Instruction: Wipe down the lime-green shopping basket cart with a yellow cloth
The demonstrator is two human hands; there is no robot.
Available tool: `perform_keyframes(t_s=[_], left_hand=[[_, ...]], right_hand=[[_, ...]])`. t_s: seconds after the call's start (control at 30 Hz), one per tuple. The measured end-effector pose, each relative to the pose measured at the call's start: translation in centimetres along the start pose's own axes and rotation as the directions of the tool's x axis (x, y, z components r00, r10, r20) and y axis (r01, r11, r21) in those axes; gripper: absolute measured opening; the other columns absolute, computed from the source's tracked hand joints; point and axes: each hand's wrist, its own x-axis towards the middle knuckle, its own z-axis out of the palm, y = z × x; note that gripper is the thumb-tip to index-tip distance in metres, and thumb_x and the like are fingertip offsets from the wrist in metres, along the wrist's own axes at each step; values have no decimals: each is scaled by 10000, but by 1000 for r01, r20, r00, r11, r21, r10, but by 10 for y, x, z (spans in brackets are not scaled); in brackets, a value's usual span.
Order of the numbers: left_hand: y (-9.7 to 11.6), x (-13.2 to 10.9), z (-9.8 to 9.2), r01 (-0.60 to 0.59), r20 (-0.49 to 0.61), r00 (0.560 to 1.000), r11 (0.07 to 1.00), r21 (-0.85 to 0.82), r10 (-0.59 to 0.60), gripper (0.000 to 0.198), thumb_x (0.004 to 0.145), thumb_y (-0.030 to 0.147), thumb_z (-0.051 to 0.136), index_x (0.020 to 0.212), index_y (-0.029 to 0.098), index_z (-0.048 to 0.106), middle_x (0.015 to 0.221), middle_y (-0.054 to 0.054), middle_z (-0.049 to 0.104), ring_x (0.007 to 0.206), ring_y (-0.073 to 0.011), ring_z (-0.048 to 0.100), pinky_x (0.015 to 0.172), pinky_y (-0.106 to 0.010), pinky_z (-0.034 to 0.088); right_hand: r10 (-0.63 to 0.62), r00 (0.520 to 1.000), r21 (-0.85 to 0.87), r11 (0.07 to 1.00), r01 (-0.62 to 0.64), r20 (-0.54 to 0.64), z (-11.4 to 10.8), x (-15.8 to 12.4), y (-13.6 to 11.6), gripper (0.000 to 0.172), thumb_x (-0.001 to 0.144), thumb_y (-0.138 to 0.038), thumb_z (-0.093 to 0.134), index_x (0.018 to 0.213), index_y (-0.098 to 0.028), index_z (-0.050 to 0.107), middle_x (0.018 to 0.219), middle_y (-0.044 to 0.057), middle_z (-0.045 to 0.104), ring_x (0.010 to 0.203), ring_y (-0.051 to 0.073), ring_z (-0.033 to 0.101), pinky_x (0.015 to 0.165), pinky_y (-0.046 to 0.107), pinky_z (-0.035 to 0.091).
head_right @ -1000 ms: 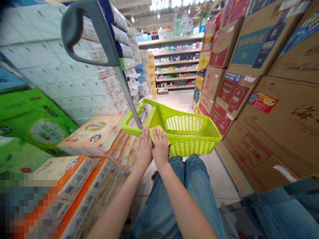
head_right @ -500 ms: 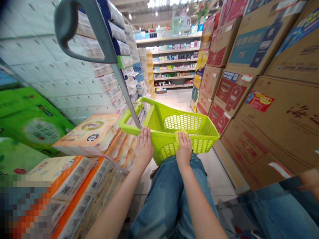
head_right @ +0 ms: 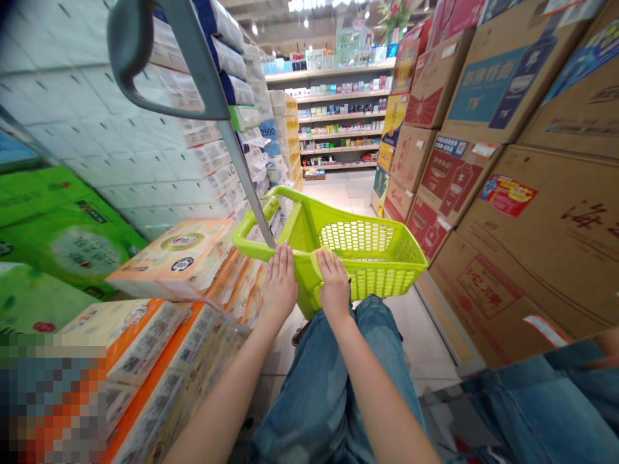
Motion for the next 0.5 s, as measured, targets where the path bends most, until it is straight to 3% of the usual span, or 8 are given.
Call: perform_keyframes(t_s=[0.13,0.23,0.33,0.5], left_hand=[[2,0,0,5,-4,1000,1000,-15,-5,756,852,52,362,1565,49,111,1639,-137,191,1530,-237,111,1233,-442,231],[2,1,-1,11,-1,1000,1000,-20,-11,755,850,50,360,1564,44,116,1640,-133,187,1530,-236,100,1236,-435,225],[2,1,-1,15,2,1000,1000,-26,-15,747,854,48,354,1563,45,119,1637,-142,193,1531,-232,102,1232,-442,238],[0,1,1,8,-4,1000,1000,-4,-8,693,889,74,347,1558,51,168,1635,-147,203,1529,-235,115,1228,-443,251]], right_hand=[[82,996,-115,990,-86,-41,-15,-20,42,874,685,73,367,1513,-207,383,1546,47,440,1466,198,322,1222,447,285],[140,988,-144,979,-148,-64,-18,-23,49,867,687,71,376,1510,-203,386,1549,60,436,1468,211,321,1216,465,290],[151,987,-91,984,-156,-64,-9,-12,24,878,663,75,377,1500,-187,404,1535,73,453,1474,213,309,1220,464,284],[20,1000,84,996,-19,-11,12,17,-41,847,674,71,372,1481,-178,439,1530,60,461,1467,197,317,1233,427,264]])
